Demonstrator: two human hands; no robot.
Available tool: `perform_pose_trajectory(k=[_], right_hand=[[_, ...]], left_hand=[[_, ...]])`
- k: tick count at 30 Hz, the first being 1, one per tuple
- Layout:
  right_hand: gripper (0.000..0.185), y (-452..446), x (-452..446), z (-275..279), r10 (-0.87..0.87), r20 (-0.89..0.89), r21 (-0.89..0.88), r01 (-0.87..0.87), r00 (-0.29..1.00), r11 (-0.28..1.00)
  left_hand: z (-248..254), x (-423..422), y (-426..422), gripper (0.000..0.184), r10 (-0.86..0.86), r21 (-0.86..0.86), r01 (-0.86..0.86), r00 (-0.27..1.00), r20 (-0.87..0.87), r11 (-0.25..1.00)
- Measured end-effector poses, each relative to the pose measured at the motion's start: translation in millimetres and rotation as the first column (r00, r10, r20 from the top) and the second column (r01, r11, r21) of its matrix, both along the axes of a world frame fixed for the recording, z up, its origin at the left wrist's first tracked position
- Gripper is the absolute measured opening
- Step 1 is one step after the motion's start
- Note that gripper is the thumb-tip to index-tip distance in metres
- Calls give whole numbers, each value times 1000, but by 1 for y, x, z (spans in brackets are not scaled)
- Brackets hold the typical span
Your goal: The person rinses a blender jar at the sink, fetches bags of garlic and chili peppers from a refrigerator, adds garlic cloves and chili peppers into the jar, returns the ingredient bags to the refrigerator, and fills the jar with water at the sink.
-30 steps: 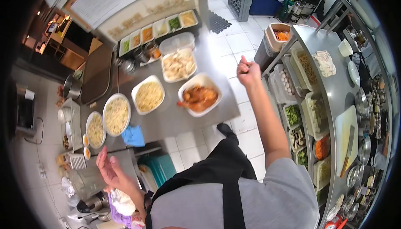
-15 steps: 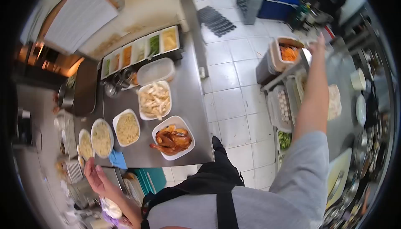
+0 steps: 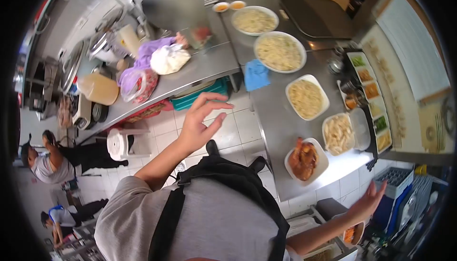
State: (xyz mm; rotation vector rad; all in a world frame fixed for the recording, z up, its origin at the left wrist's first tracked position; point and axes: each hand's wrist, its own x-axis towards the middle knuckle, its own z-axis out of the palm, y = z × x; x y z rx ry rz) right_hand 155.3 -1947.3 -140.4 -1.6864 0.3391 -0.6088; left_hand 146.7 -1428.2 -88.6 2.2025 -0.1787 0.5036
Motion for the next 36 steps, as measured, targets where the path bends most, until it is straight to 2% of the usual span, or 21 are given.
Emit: perform_pose_trajectory(k=[2,3,4,6,7,8,10,12,13,14,15,16,17,18,19,20,22,24,27,31,36], right_hand=[[49,152,49,47,254,25,19,-255,967,967],[47,212,67,55,367,-67,-163,-373,928,913],[46,266,79,47,588,-14,-211,-577,809,789],[30,376,89,22,874,-75,29,-875,481,484],[41,430,88,1,945,-139,-54,-955,296,291],[56,493,76,13,946,-296,35,-988,135,152],[70,592,65,-9,948,-306,66,-995,-90,-73],[72,678,63,-30,914,-393,60,-994,-104,-88],[65,716,65,-48,944,-330,-131,-990,2,-44],[58,749,68,-61,965,-244,-313,-950,99,18],[53,776,68,-60,977,-202,-356,-935,74,-2],[47,798,68,-59,985,-163,-398,-917,50,-20],[41,813,67,-61,991,-134,-437,-898,22,-40],[38,825,66,-68,986,-160,-562,-825,44,-55],[34,834,64,-74,982,-179,-676,-733,67,-73],[31,843,64,-80,978,-186,-777,-623,90,-90],[42,848,69,-100,944,-302,-758,-635,137,-150],[47,854,75,-104,912,-365,-725,-671,189,-151],[57,853,83,-92,851,-508,-611,-752,134,-247],[53,850,84,-91,890,-443,-666,-705,109,-245],[47,847,80,-65,973,-228,-698,-703,43,-133]], left_hand=[[-14,-21,61,23,151,-23,-151,988,-26,988],[-22,-32,92,22,237,-16,-237,971,-4,971],[-29,-42,125,23,337,-29,-336,941,24,941],[-54,-66,202,29,542,-18,-543,834,104,840],[-74,-78,243,34,637,-1,-646,753,163,763],[-88,-88,277,39,774,-88,-769,625,99,633],[-113,-107,333,49,946,-219,-930,318,-71,296],[-151,-114,388,54,956,-179,-959,246,-158,218],[-162,-123,406,56,955,-151,-971,214,-205,185],[-159,-128,412,54,966,-94,-968,242,-93,234],[-148,-122,413,52,960,-32,-960,279,20,280],[-140,-117,414,50,939,34,-947,321,126,320],[-135,-113,418,48,872,113,-884,466,148,453],[-133,-108,425,45,785,190,-796,602,150,574],[-136,-102,430,43,676,263,-685,724,142,679],[-140,-92,431,40,679,243,-663,734,25,708],[-148,-68,433,36,653,191,-625,732,-194,757],[-154,-56,441,33,686,283,-630,700,-196,723],[-168,-44,449,31,744,432,-611,601,-292,663],[-175,-33,450,31,791,541,-581,499,-354,608],[-175,-28,453,34,749,548,-516,519,-412,658]])
